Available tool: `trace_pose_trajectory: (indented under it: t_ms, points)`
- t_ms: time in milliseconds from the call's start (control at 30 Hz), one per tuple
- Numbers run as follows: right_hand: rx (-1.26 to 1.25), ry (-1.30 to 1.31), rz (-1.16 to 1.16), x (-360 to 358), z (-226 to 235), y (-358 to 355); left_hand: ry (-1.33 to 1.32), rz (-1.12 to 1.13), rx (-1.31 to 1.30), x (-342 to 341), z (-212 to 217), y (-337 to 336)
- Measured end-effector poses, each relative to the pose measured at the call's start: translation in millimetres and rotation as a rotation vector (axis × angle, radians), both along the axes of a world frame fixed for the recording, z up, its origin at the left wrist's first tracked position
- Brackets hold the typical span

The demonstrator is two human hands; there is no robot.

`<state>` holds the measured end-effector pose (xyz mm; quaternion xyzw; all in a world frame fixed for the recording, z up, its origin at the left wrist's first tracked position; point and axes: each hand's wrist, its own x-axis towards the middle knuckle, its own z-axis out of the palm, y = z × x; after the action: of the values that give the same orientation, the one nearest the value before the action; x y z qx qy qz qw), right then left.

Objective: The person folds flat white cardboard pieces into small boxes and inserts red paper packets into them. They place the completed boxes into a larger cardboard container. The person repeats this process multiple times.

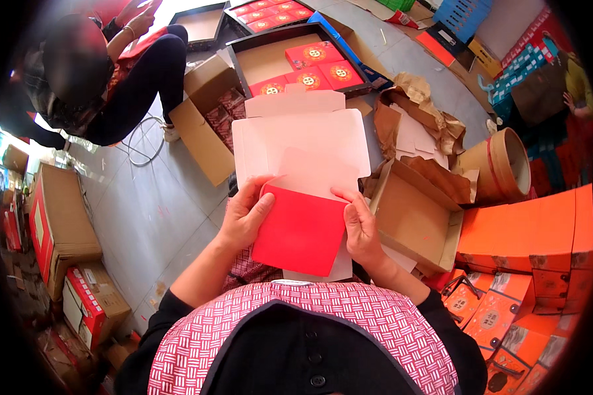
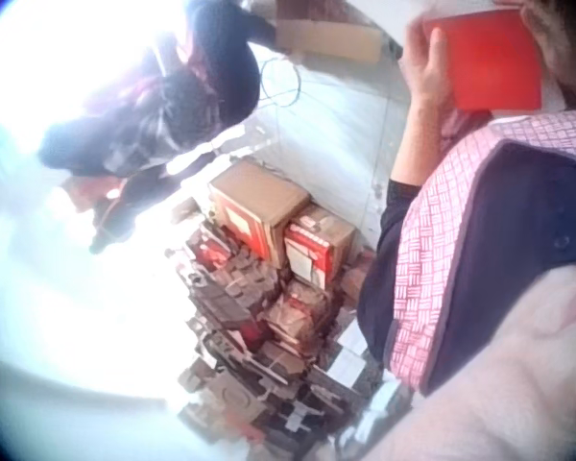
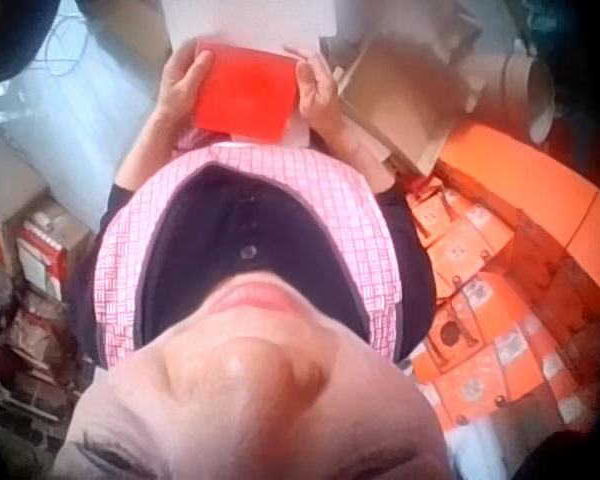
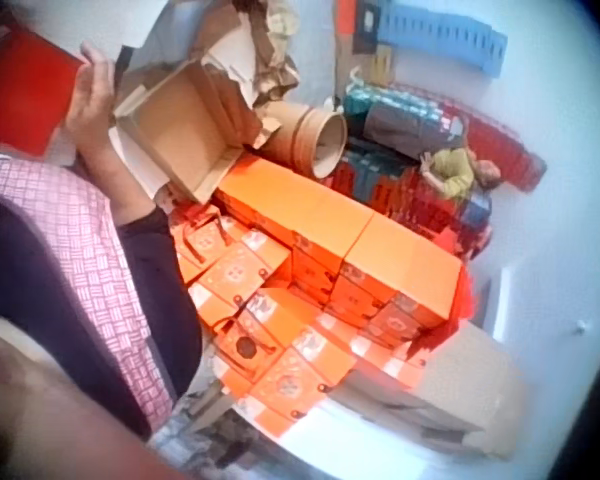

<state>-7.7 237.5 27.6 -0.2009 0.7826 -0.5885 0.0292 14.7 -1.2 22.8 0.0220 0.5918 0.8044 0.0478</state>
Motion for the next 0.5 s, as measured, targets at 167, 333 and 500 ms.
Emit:
trace_pose_trajectory:
  t_ms: [167, 333, 500]
  points:
    - [-0.072, -0.035, -0.008, -5, 2, -19, 0.251, -0.048, -0.324, -14, 4, -14]
    - [-0.106, 0.222, 0.151, -23, 2, -21, 0.189, -0.007, -0.315, -16, 7, -19]
    - [-0.351, -0.63, 0.235, -78, 30, -23, 0.261, -0.005, -0.413, -15, 3, -26]
